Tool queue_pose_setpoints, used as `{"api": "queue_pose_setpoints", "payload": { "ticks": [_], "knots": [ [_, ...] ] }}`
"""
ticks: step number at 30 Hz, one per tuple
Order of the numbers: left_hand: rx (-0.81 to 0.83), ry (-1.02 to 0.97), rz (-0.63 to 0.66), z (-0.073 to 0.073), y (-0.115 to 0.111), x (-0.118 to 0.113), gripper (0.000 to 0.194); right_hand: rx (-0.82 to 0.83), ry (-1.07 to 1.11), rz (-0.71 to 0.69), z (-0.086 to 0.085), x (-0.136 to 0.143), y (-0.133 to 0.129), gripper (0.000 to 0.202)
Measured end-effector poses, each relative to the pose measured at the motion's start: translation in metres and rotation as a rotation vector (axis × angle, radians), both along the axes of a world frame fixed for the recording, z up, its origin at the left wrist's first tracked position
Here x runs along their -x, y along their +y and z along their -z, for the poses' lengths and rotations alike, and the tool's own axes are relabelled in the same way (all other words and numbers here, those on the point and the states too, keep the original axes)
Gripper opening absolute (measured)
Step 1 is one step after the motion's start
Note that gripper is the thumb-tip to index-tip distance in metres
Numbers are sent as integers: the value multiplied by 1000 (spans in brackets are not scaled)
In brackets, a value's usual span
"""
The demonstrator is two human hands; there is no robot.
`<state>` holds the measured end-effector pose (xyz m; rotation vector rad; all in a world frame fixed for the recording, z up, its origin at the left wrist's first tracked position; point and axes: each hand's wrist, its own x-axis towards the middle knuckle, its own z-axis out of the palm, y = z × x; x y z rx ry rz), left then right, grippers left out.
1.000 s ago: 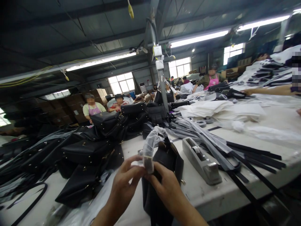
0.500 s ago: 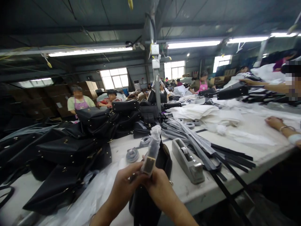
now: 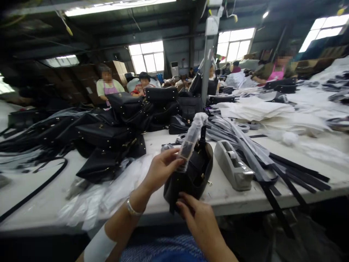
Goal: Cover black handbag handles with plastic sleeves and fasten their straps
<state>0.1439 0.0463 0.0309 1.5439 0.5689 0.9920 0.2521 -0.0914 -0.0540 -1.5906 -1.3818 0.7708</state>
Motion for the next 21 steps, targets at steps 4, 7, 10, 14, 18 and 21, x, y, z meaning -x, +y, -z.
{"api": "queue_pose_setpoints", "payload": {
  "ticks": [4,7,10,14,18,21],
  "knots": [
    [18,-86,-61,10,-17,-9,35,71,225,-23,11,22,12,50],
    [-59,-126,-98,18,-27,-1,35,151,415,-104,9,29,19,41],
    [-182,-15,-245,31,-26,27,32,190,544,-88,10,31,22,47],
    [-213,450,-576,58,6,80,25,244,554,-55,17,32,21,50],
    [-234,681,-628,85,48,104,20,207,509,-71,20,33,23,51],
    [-245,870,-624,100,67,95,27,179,491,-87,20,33,24,49]
  ]
}}
